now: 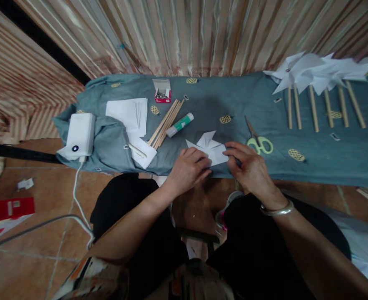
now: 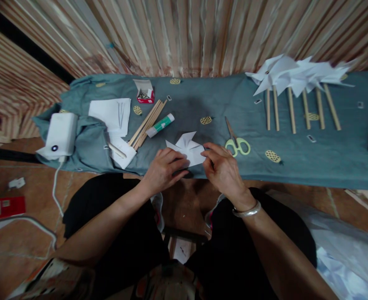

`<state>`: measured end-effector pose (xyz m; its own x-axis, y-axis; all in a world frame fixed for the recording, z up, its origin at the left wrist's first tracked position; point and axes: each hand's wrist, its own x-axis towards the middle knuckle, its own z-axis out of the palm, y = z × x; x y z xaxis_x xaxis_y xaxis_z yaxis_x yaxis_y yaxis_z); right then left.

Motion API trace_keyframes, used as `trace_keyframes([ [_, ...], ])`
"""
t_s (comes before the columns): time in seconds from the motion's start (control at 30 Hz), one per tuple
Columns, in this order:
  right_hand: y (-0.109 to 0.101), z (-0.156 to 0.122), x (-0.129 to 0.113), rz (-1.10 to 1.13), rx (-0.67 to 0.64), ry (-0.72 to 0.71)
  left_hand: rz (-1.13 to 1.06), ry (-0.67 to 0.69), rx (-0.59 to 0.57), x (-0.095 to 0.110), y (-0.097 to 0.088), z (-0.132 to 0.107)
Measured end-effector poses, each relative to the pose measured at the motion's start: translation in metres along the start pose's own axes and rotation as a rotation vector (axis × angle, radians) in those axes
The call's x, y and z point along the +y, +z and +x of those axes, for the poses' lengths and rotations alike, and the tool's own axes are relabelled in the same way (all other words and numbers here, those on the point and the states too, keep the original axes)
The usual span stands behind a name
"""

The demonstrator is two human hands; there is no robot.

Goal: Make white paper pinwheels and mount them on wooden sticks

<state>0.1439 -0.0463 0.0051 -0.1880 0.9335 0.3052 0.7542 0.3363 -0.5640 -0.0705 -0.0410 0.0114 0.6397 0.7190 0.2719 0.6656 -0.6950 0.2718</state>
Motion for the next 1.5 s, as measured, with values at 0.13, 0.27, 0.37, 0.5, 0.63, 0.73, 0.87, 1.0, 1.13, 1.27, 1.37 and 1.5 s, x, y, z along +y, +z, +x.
trace_keyframes([
  [0.13,-0.002,0.001,0.0,0.019,-0.012,-0.002,0.029,0.01,-0.023,0.003,0.004,0.0],
  [0.27,-0.009,0.002,0.003,0.094,-0.09,0.038,0.029,0.022,-0.022,0.003,0.005,0.0],
  [0.37,-0.015,0.003,0.006,0.14,-0.167,0.043,0.042,0.032,-0.004,0.004,0.004,-0.001],
  [0.5,-0.019,0.003,0.008,0.166,-0.198,-0.007,0.073,0.045,0.029,0.004,0.001,-0.003],
  [0.63,-0.018,0.002,0.009,0.228,-0.207,-0.02,0.093,0.064,0.058,0.004,-0.001,-0.006],
  [0.73,-0.017,0.002,0.01,0.291,-0.206,-0.008,0.085,0.089,0.078,0.003,-0.001,-0.009],
  [0.87,-0.016,0.004,0.009,0.362,-0.207,0.025,0.075,0.1,0.072,0.003,-0.001,-0.01],
  [1.0,-0.015,0.006,0.007,0.393,-0.23,0.021,0.07,0.094,0.042,0.004,-0.001,-0.01],
  [1.13,-0.015,0.008,0.004,0.414,-0.235,0.02,0.059,0.076,-0.006,0.004,-0.002,-0.01],
  [1.27,-0.015,0.009,0.004,0.4,-0.243,0.02,0.054,0.074,-0.019,0.004,-0.003,-0.01],
  [1.37,-0.012,0.007,0.005,0.359,-0.238,0.021,0.048,0.075,-0.003,0.005,-0.002,-0.011],
  [1.5,-0.005,0.005,0.005,0.265,-0.18,0.004,0.032,0.055,-0.014,0.008,-0.001,-0.01],
])
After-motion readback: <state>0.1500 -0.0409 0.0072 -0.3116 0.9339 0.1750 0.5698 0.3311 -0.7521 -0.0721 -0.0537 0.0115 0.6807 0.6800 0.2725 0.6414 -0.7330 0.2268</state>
